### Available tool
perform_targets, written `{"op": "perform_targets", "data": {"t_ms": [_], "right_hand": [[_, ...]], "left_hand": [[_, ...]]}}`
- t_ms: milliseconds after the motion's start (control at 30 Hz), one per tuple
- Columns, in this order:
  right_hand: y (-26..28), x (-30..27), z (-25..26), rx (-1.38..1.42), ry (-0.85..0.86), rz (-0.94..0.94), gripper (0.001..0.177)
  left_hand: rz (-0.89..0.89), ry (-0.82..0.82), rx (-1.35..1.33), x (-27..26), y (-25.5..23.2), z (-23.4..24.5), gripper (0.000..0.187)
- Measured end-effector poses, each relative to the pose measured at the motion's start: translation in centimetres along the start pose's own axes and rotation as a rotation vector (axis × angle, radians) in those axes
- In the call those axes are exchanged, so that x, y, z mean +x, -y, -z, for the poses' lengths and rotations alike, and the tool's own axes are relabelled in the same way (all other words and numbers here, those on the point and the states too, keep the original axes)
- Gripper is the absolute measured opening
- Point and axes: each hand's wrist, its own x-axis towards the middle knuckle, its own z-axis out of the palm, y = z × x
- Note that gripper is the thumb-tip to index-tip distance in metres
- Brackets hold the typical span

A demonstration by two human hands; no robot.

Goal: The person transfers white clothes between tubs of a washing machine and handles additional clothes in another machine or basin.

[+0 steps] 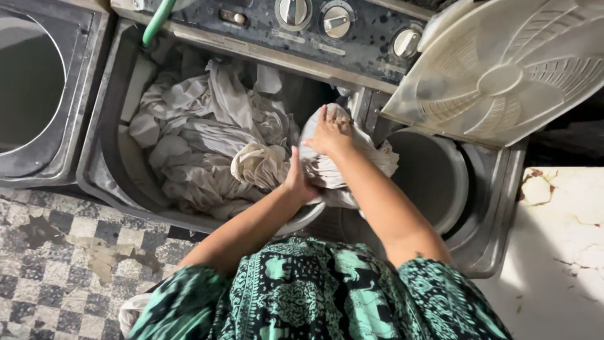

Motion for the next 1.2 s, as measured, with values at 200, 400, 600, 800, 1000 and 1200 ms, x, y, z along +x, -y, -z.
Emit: {"op": "perform_targets", "data": {"t_ms": [200,400,600,800,1000,1200], "right_hand": [[-0.7,1.8,-3.0,0.18,0.077,-0.073,0.143],[-0.6,0.4,-2.0,0.146,0.088,0.012,0.125],[-0.1,-1.0,-0.4,0.178,0.104,0.045,0.085],[-1.0,-0.2,-1.6,0.164,0.068,0.169,0.059],[-1.1,-0.9,-2.1,0.222,-0.074,0.322,0.035],[-4.2,-8.9,1.9,0.385,-0.322,0.235,0.041]], "left_hand": [[-0.065,-0.057,-0.058,2.2,-1.1,-2.0,0.125],[-0.044,0.19,-0.137,3.7,-0.6,-1.3,0.128],[-0.077,0.236,-0.192,6.1,-0.5,-0.8,0.11],[-0.084,0.278,-0.227,8.3,-0.3,0.5,0.094],[-0.076,0.337,-0.139,7.5,-1.0,0.2,0.078],[-0.206,0.177,0.174,0.7,-0.5,-4.5,0.055]]}}
